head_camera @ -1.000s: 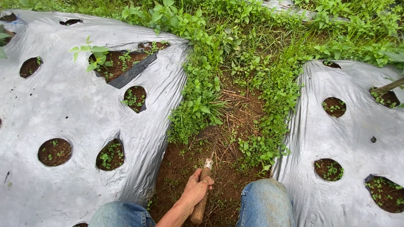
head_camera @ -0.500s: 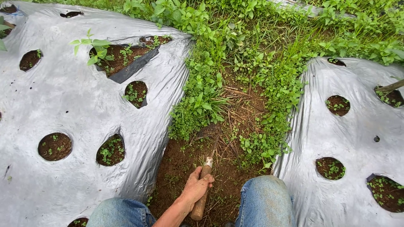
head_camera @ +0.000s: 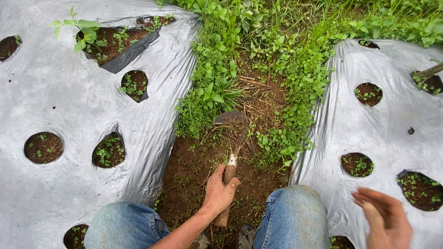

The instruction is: The person uses a sickle to cut weeds growing between two rows of plants covered with plastic mulch. They repeatedly swing the sickle to clear the vegetation and gather the cut weeds by hand, occasionally pulling weeds from the mulch holes.

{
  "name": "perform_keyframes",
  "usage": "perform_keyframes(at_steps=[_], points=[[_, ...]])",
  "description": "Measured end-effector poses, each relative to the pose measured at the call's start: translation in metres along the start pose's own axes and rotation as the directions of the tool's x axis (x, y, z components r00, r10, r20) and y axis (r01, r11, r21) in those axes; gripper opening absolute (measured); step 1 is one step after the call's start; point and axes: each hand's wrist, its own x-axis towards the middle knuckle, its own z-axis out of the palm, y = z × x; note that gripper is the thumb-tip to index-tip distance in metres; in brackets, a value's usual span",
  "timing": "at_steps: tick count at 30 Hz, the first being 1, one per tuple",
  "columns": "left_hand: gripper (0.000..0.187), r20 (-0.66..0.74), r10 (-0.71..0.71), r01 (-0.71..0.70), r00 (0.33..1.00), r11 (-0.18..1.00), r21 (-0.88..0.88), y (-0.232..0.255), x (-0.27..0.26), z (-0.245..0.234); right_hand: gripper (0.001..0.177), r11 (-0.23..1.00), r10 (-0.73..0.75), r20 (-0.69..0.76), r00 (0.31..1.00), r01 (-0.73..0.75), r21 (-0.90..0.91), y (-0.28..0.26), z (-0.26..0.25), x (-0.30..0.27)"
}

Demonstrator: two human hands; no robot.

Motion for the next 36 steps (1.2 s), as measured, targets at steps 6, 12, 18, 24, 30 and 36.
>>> perform_keyframes(at_steps=[6,12,18,24,30,36], points=[[0.06,0.085,0.387,-0.396,0.918,0.906,0.149,0.088,-0.039,-0.001,0.066,0.9,0.311,0.441,0.842,-0.41,0.148,-0.091,0.17,0.05],[0.068,0.376,0.594,-0.701,0.711,0.559,0.442,0.126,-0.015,-0.008,0.012,0.906,0.237,0.247,0.94,-0.305,0.292,-0.053,0.175,0.105],[0.045,0.405,0.577,-0.652,0.709,0.318,0.688,0.04,0.128,0.015,0.005,0.96,0.006,0.108,0.994,-0.036,0.276,0.048,0.16,0.182],[0.06,0.623,0.497,-0.717,0.604,-0.003,0.697,0.001,0.155,0.137,0.001,0.942,0.011,-0.129,0.992,0.033,0.334,0.182,0.149,0.113],[0.055,0.345,0.716,-0.623,0.607,0.16,0.766,-0.039,0.266,0.238,0.006,0.929,0.125,-0.153,0.98,-0.061,0.366,0.239,0.15,0.077],[0.04,0.306,0.66,-0.686,0.686,0.449,0.572,-0.039,0.259,0.208,0.006,0.921,0.123,-0.144,0.982,-0.059,0.386,0.261,0.166,0.073]])
